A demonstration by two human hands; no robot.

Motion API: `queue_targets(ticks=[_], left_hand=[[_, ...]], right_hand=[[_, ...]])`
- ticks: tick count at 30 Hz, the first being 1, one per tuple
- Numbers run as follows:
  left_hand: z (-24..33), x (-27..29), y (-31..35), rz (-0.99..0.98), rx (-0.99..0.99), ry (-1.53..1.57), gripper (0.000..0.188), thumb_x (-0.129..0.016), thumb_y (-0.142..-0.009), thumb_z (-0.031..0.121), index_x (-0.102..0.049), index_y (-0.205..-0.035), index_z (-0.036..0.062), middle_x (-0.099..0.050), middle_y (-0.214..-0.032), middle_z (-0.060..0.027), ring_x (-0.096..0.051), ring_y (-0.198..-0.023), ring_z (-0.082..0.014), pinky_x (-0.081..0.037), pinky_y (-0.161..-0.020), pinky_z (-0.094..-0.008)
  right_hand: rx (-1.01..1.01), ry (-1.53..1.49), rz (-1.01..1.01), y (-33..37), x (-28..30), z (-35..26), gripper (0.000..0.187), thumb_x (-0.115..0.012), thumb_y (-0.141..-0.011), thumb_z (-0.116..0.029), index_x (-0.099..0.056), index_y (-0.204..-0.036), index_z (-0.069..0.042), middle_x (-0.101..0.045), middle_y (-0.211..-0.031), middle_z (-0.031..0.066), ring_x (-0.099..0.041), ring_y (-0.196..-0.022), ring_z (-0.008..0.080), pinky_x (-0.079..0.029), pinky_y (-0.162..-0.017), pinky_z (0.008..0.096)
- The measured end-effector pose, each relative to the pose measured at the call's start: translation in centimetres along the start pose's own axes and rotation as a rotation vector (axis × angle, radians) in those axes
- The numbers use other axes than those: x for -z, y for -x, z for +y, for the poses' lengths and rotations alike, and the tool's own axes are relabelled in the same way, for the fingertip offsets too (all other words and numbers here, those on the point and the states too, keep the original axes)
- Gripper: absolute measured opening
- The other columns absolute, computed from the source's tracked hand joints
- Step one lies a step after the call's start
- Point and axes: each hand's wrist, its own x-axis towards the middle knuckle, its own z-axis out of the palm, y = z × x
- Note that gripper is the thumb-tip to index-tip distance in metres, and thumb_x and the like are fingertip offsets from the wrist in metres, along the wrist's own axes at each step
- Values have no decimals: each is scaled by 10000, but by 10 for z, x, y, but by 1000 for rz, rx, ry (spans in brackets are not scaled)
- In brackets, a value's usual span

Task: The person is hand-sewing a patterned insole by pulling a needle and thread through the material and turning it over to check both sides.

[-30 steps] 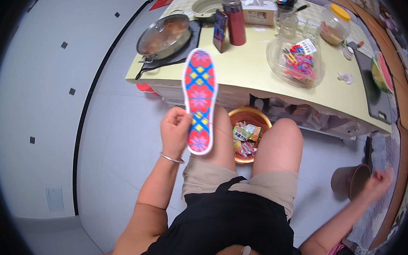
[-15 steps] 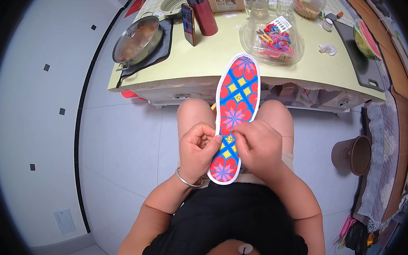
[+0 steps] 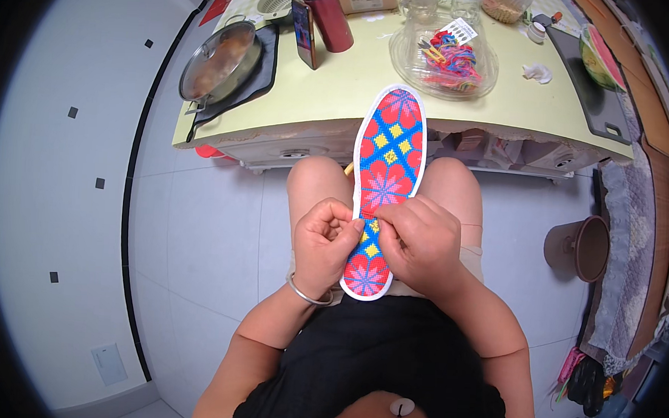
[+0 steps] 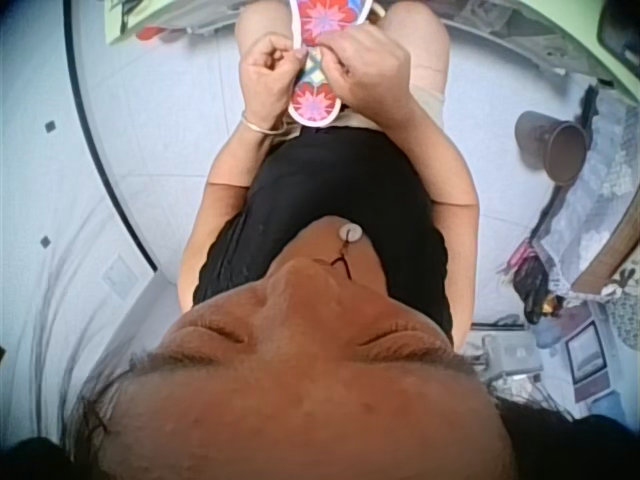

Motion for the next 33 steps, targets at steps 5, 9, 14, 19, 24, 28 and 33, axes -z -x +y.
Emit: queue_targets(ticks=[5, 9, 14, 19, 24, 28, 33], left_hand=[[-2, 0, 0, 14, -8, -8, 70, -577, -856, -33, -526, -844, 14, -590, -736, 6, -513, -623, 3, -408, -558, -142], [-3, 0, 1, 13, -17, -20, 72, -580, -853, -35, -528, -841, 13, -587, -733, 7, -511, -623, 4, -404, -557, -141], [-5, -5, 3, 63, -120, -231, 77, -597, -837, -36, -537, -821, 11, -577, -704, 18, -496, -605, 10, -384, -524, -137], [-12, -4, 4, 72, -268, -484, 82, -622, -813, -21, -552, -780, 5, -554, -677, 30, -464, -581, 11, -360, -484, -142], [-12, -6, 3, 84, -403, -650, 75, -633, -798, -14, -564, -771, -8, -552, -677, 1, -470, -555, -14, -372, -471, -162], [-17, -1, 2, 96, -422, -658, 72, -640, -789, -13, -570, -774, -15, -554, -667, -25, -494, -546, -45, -391, -468, -180], [-14, -6, 2, 59, -548, -807, 71, -643, -797, 6, -579, -791, -25, -578, -681, -48, -535, -567, -86, -427, -495, -220]], right_hand=[[2, 1, -2, 0, -1, 1, 151, -650, -660, -5, -609, -803, -27, -537, -640, 69, -553, -582, 226, -444, -485, 328], [4, 16, -10, 0, 0, 0, 142, -645, -652, -15, -599, -785, -31, -525, -632, 67, -544, -577, 226, -436, -476, 328], [11, 60, -71, 0, 4, -4, 116, -643, -649, -41, -557, -726, -39, -505, -619, 63, -533, -581, 227, -423, -472, 336], [13, 65, -69, 3, 1, -5, 122, -643, -655, -58, -535, -709, -43, -489, -610, 64, -531, -593, 226, -420, -483, 341], [-18, 67, -142, 2, 0, -8, 120, -636, -662, 14, -587, -764, -25, -552, -638, 87, -543, -563, 260, -435, -498, 359], [-84, 48, -126, 6, -1, -7, 96, -645, -683, -5, -578, -747, -31, -554, -644, 91, -543, -567, 265, -436, -508, 360], [-27, 83, -67, 10, -6, -3, 134, -641, -709, -69, -508, -689, -57, -487, -608, 66, -525, -577, 235, -426, -485, 340]])
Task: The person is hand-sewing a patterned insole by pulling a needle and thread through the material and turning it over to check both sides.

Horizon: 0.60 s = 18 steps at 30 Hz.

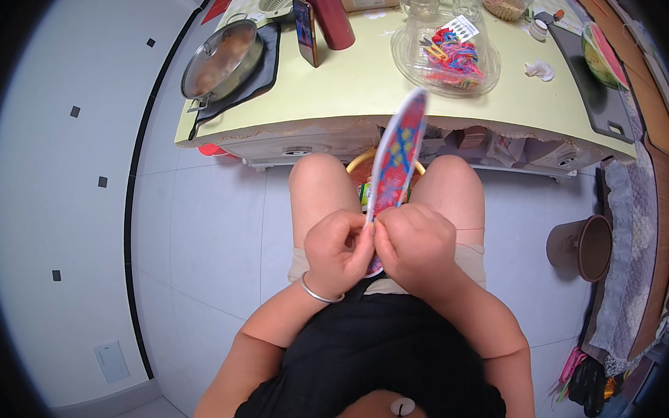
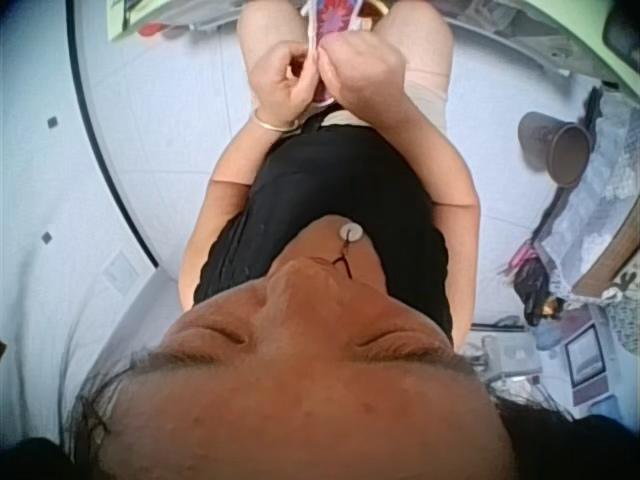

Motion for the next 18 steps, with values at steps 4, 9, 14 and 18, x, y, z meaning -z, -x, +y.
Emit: queue_targets(ticks=[4, 9, 14, 18], left_hand=[[-4, 2, -2, -10, 62, 59, 65, -629, -820, 20, -594, -831, -34, -605, -725, -62, -558, -625, -100, -450, -558, -232], [-9, 14, -6, 25, 322, 549, 72, -596, -866, 25, -590, -909, -33, -625, -845, -46, -563, -743, -95, -461, -683, -221], [-11, 4, -8, -112, 468, 916, 96, -589, -875, 28, -595, -961, -16, -620, -877, -37, -568, -798, -81, -467, -733, -214], [-9, -1, -6, -180, 516, 901, 102, -591, -876, 32, -595, -964, -19, -614, -884, -30, -561, -809, -70, -465, -736, -211]], right_hand=[[-54, -91, 39, 1, -8, 6, 116, -665, -703, -56, -554, -731, -37, -527, -646, 91, -537, -597, 256, -444, -511, 330], [-436, -545, 154, 4, 12, 21, 85, -650, -789, -44, -608, -836, 13, -602, -791, 87, -596, -710, 155, -481, -604, 288], [-1055, -1547, 114, 16, -11, 21, 198, -608, -843, -38, -588, -1032, 21, -614, -1008, 72, -611, -883, 141, -517, -751, 276], [-1229, -1817, 173, 19, -24, 21, 328, -591, -880, -164, -511, -1145, 14, -609, -1042, 120, -617, -931, 207, -541, -799, 335]])
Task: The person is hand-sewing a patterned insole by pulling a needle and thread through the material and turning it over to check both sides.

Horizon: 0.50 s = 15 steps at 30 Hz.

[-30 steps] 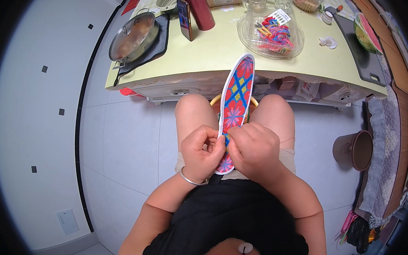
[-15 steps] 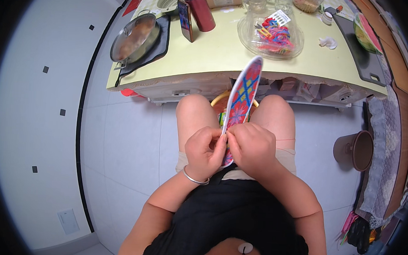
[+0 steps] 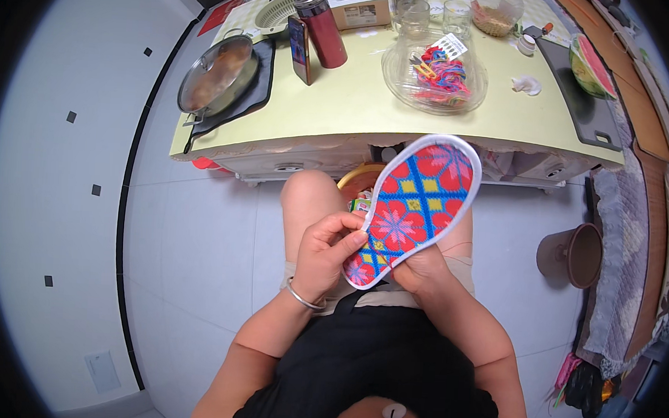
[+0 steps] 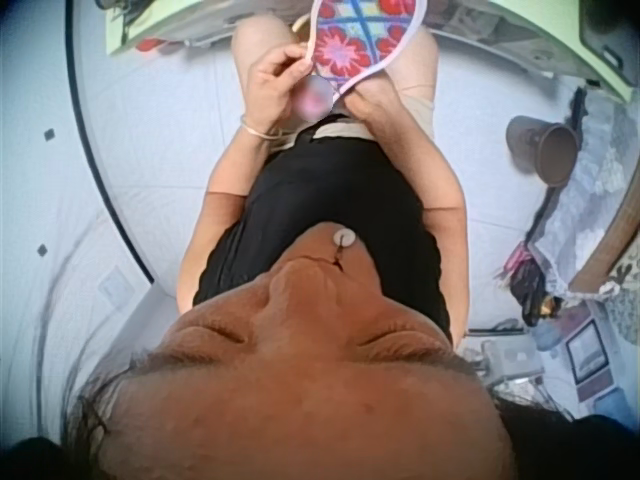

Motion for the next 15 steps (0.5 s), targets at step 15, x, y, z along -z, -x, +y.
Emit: queue_targets(ticks=[15], left_hand=[[22, 24, -4, 180, -55, 243, 158, -564, -887, 124, -545, -999, 14, -588, -833, -32, -542, -697, -102, -458, -670, -242]], right_hand=[[287, -308, -100, 4, 47, -105, 102, -493, -844, 38, -474, -902, -44, -415, -698, 3, -369, -570, 90, -383, -494, 197]])
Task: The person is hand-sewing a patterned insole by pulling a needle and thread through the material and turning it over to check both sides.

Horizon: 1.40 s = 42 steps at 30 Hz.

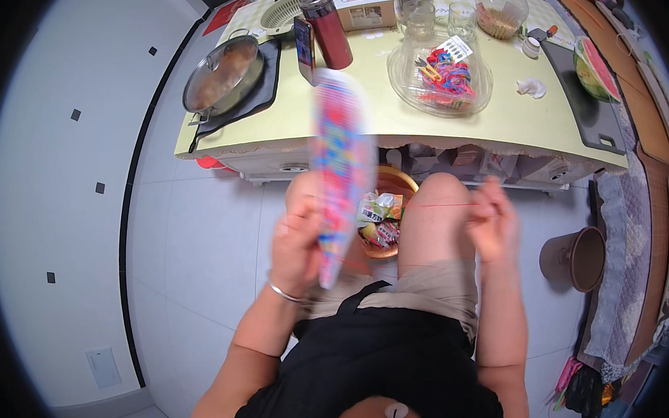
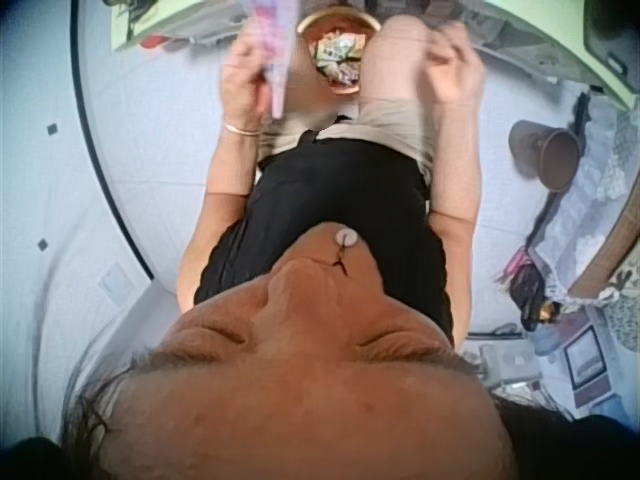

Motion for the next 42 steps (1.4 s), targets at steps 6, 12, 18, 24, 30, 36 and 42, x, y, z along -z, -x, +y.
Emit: queue_targets(ticks=[6, 12, 18, 24, 30, 36, 42], left_hand=[[106, 146, -18, -27, -213, 522, 162, -460, -867, 94, -481, -969, -30, -438, -738, -52, -388, -515, -141, -302, -449, -265], [88, 146, -15, -60, -119, 615, 178, -460, -892, 146, -504, -966, -10, -448, -723, -40, -395, -508, -131, -302, -440, -264], [-16, 53, -26, -525, 471, 1072, 183, -372, -935, 137, -477, -950, -13, -466, -757, -103, -440, -506, -199, -308, -478, -314], [-49, -1, -15, -647, 588, 1148, 237, -397, -933, 174, -500, -972, -36, -482, -717, -102, -428, -452, -171, -311, -407, -282], [-86, -3, -23, -994, 596, 1353, 251, -398, -927, 166, -521, -941, -53, -531, -683, -134, -443, -402, -176, -304, -352, -277], [-90, 2, -23, -1023, 616, 1329, 288, -435, -914, 234, -530, -932, -37, -553, -691, -129, -466, -410, -179, -301, -367, -282], [-75, -5, -17, -855, 650, 1227, 298, -458, -909, 259, -527, -936, -29, -536, -682, -109, -467, -434, -172, -292, -388, -275]], right_hand=[[633, 91, 340, 76, 152, -283, 187, -458, -803, 100, -389, -730, -57, -387, -639, 47, -275, -459, 118, -275, -437, 240], [1044, 270, 604, 138, 209, -388, 26, -452, -864, -27, -443, -840, -32, -395, -660, 31, -240, -459, 86, -232, -389, 225], [774, 1083, 398, 31, 5, -62, 203, -584, -889, -139, -586, -1061, -32, -487, -730, -26, -401, -568, 19, -328, -482, 152], [750, 1650, -352, 40, -58, 79, 75, -635, -770, 11, -617, -836, -19, -617, -728, 97, -607, -620, 193, -479, -551, 294], [954, 1659, -537, 31, -59, 96, 118, -643, -720, 1, -614, -826, -44, -583, -668, 72, -579, -585, 243, -461, -521, 347], [974, 1710, -557, 32, -60, 95, 117, -642, -716, -8, -613, -820, -54, -574, -663, 53, -577, -584, 225, -461, -520, 330], [980, 1718, -561, 32, -62, 94, 123, -641, -707, -3, -610, -812, -59, -573, -666, 47, -575, -584, 218, -463, -518, 324]])
